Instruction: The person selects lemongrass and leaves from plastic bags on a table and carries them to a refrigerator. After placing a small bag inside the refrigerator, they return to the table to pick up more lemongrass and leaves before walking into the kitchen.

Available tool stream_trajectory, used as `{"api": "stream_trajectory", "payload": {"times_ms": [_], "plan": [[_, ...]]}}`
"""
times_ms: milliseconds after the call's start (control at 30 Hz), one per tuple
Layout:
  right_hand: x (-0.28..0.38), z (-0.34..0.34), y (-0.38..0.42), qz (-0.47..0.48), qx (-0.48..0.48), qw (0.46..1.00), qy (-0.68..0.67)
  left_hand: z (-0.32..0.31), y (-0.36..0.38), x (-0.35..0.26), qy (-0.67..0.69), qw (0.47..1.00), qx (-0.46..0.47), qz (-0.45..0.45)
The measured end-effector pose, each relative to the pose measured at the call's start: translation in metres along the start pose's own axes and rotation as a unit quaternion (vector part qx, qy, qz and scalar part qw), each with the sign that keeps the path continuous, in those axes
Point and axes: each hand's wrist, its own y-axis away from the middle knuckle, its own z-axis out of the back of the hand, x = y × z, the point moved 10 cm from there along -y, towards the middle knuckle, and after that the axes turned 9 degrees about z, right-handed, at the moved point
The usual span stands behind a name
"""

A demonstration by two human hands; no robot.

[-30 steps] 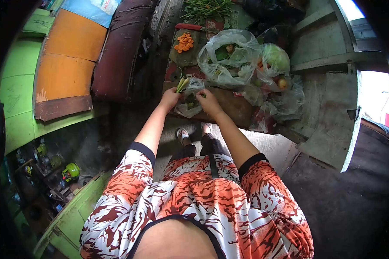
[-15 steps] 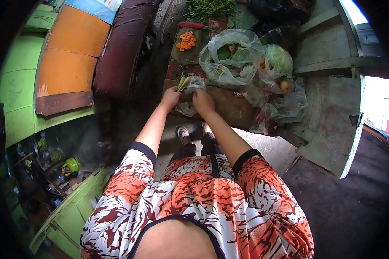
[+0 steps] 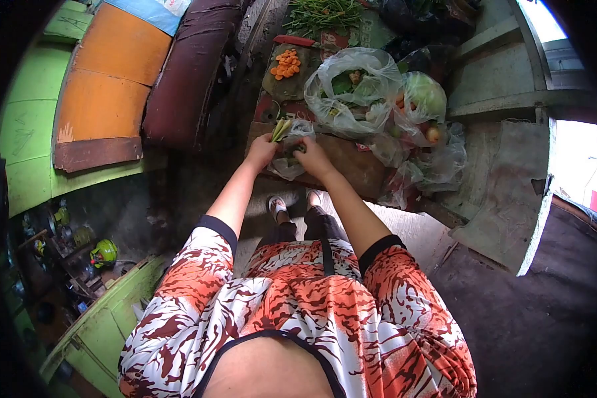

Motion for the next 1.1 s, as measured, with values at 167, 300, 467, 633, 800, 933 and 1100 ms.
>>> {"api": "stream_trajectory", "payload": {"times_ms": [167, 300, 467, 633, 800, 933, 1100], "plan": [[-0.001, 0.008, -0.007, 0.103, -0.08, 0.988, 0.084, -0.002, -0.006, 0.004, 0.01, 1.0, -0.002, -0.007], [-0.02, 0.011, 0.008, -0.094, -0.036, 0.981, -0.163, -0.006, -0.003, 0.007, -0.017, 1.0, 0.018, 0.002], [-0.022, 0.007, 0.015, -0.171, -0.007, 0.926, -0.335, -0.006, 0.001, 0.005, -0.033, 0.999, 0.014, -0.009], [0.001, 0.027, 0.02, -0.136, -0.03, 0.947, -0.289, 0.004, 0.03, -0.019, -0.093, 0.995, -0.013, -0.016], [-0.003, 0.024, 0.025, -0.185, -0.049, 0.887, -0.42, 0.006, 0.042, -0.034, -0.111, 0.991, -0.058, -0.048], [-0.003, 0.026, 0.019, -0.187, -0.076, 0.892, -0.404, -0.014, 0.028, -0.019, -0.045, 0.999, 0.016, -0.016], [-0.013, 0.002, 0.012, -0.235, -0.008, 0.836, -0.496, -0.012, 0.038, -0.032, -0.035, 0.998, -0.024, -0.043]]}}
